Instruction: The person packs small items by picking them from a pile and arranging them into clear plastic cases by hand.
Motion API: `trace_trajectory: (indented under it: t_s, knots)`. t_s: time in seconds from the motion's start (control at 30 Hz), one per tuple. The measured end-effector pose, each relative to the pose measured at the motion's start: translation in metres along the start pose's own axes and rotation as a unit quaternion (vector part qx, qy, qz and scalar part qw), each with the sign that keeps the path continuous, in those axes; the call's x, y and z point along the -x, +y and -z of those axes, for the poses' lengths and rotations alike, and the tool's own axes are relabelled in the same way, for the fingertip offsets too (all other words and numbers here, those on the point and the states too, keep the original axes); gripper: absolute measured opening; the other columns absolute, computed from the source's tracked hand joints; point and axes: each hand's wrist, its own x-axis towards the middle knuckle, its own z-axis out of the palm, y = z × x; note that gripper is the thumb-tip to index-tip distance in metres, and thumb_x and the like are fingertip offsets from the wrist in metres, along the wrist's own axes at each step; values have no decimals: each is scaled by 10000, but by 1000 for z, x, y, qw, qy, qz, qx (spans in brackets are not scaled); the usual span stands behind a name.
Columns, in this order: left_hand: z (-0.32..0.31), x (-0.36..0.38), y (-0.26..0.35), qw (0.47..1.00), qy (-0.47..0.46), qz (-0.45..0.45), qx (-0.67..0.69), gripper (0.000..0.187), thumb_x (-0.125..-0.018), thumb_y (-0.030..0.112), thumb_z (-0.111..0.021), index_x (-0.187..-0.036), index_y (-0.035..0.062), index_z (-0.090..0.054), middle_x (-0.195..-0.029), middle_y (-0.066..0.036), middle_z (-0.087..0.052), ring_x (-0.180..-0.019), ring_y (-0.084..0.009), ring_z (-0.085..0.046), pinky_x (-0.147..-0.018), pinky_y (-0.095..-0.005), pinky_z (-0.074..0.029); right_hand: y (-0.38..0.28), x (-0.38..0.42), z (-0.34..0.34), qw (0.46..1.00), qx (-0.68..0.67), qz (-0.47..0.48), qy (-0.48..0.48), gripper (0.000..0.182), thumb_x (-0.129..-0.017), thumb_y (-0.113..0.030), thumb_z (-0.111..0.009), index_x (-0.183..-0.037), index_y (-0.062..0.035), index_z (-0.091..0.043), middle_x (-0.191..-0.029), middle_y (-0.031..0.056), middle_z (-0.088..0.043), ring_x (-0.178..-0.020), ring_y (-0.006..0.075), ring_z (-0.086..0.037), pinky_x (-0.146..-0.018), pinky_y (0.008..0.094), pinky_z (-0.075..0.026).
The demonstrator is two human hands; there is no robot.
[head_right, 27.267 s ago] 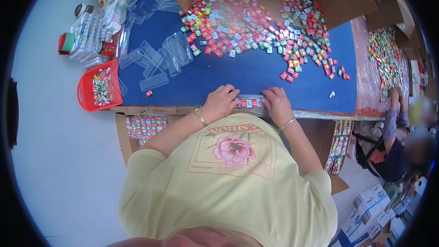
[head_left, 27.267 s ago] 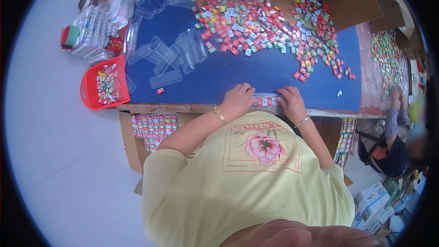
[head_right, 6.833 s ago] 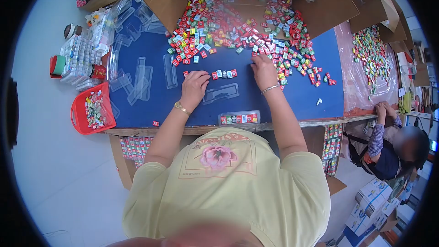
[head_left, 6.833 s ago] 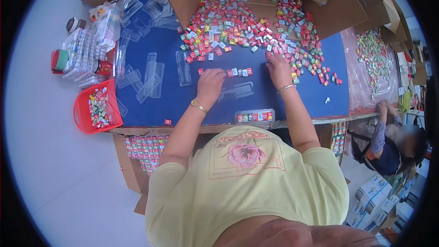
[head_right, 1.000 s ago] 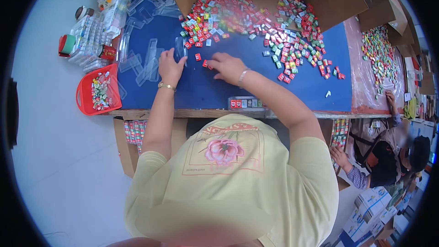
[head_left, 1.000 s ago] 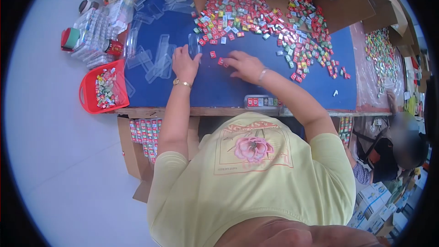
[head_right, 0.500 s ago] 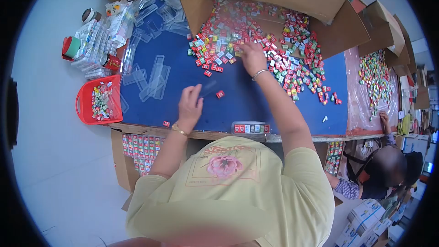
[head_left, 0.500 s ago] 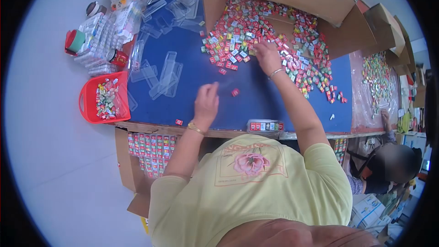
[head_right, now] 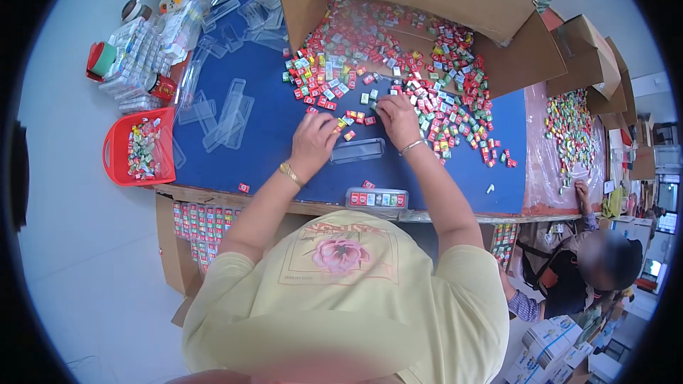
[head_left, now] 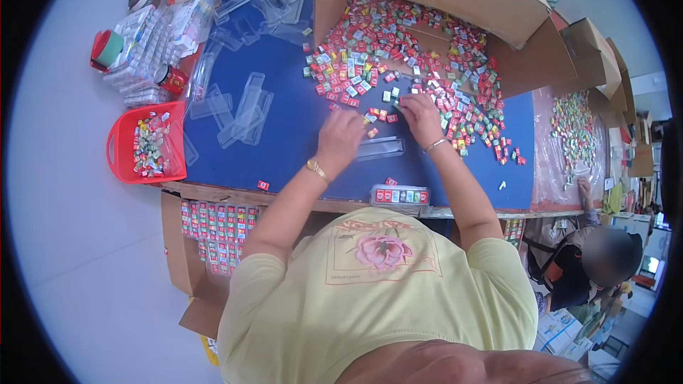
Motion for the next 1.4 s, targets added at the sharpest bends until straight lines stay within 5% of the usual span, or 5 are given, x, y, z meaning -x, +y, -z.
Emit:
trace_trajectory:
  t_s: [0.6, 0.8, 0.9, 1.33, 1.4]
  knots:
    - [-36, 20, -5, 989, -77, 121, -15, 250, -845, 150, -741, -1077, 77, -683, -1069, -77, -624, -1017, -293, -623, -835, -422, -548, -56, 8, -12, 971, 9, -169, -170, 183, -873, -213, -740, -967, -80, -655, -1012, 124, -671, -875, 385, -686, -756, 489, -558]
    - [-33, 5, 0, 990, -32, 140, -3, 238, -825, 168, -742, -1037, 80, -680, -1056, -80, -621, -1009, -302, -620, -828, -424, -545, -43, -8, -10, 984, 34, -146, -99, 160, -866, -173, -715, -995, -89, -671, -1024, 112, -663, -968, 343, -671, -807, 457, -559]
    - [-31, -19, -17, 999, -51, 10, 1, 183, -831, 90, -744, -1008, 51, -721, -1052, -73, -651, -951, -291, -660, -828, -409, -562, -26, -19, -14, 992, 89, -87, -26, 160, -853, -141, -709, -1000, -88, -674, -1038, 104, -658, -1025, 318, -657, -837, 441, -556]
    - [-16, -11, -34, 996, -58, 62, -39, 212, -835, 27, -684, -1039, 70, -723, -1105, -76, -658, -1075, -277, -639, -854, -392, -568, -25, 18, -6, 984, -17, -111, -141, 264, -835, -86, -732, -1092, -62, -676, -1117, 135, -627, -981, 365, -658, -857, 446, -551]
    - [-20, -20, -51, 994, -94, -41, -48, 230, -832, 34, -694, -1058, 75, -715, -1118, -78, -659, -1078, -277, -640, -858, -392, -563, -25, 14, -6, 987, -43, -78, -133, 279, -839, -76, -740, -1110, -55, -677, -1127, 129, -641, -971, 377, -666, -854, 449, -550]
